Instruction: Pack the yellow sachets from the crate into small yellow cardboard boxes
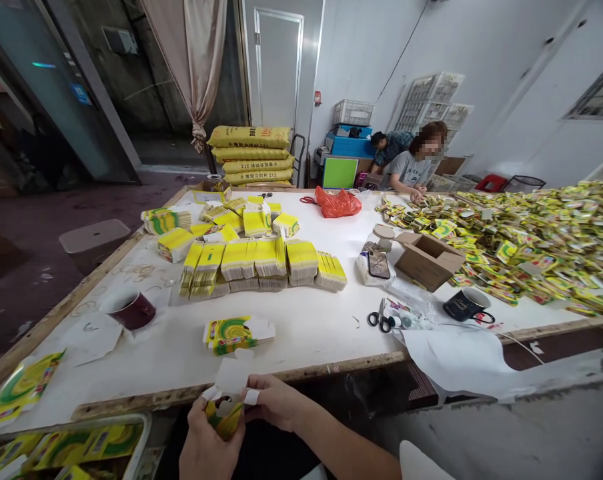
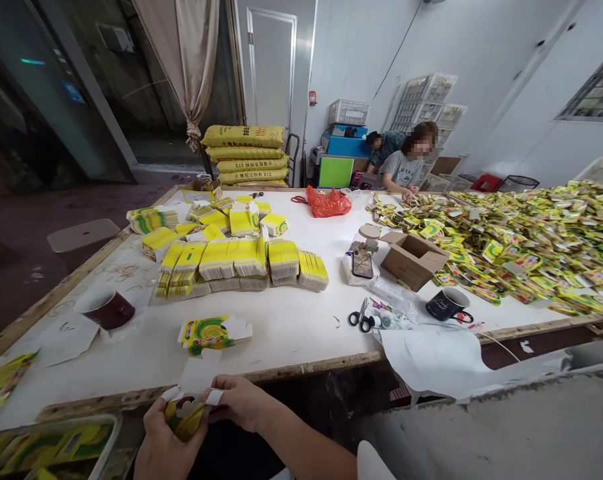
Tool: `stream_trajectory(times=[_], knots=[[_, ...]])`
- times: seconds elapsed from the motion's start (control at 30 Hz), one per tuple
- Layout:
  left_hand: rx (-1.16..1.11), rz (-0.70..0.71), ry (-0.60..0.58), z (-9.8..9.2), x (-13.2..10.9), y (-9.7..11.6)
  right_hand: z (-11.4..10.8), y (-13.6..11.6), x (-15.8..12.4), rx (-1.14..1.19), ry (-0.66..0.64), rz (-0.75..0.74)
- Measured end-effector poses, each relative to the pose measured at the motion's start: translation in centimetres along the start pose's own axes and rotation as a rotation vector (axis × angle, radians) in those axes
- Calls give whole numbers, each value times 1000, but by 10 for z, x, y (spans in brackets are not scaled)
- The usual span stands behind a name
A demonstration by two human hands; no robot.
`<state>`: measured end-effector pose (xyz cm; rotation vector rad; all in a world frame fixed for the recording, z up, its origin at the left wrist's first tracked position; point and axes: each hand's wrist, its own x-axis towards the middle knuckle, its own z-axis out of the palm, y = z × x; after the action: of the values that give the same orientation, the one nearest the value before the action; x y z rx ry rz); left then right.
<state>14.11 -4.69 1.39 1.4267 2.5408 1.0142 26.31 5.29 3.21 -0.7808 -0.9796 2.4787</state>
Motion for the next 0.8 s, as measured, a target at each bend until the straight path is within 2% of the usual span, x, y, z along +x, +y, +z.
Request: stream_trajectory(times=[0.13, 0.27, 0.33, 0.47, 0.57, 0.63, 0.7, 0.8], knots=[[-117, -92, -29, -3, 2, -1, -1, -12, -9, -50, -120, -107], [-291, -73, 65, -5, 5, 4, 4, -23, -19, -81, -314, -146], [-312, -88, 60, -6, 5, 7, 10, -20, -17, -147, -268, -164], [-228, -149, -110, -7, 2, 9, 23, -6, -1, -110, -109, -134], [-167, -99, -167, -8, 0, 9, 29, 0, 11, -1, -56, -82], [-164, -47, -197, -9, -1, 10, 29, -1, 12, -11, -30, -98], [-190, -48, -238, -8, -3, 12, 27, -5, 7, -135, -28, -162], [-263, -100, -259, -4, -4, 12, 25, -11, -9, -567, -51, -287]])
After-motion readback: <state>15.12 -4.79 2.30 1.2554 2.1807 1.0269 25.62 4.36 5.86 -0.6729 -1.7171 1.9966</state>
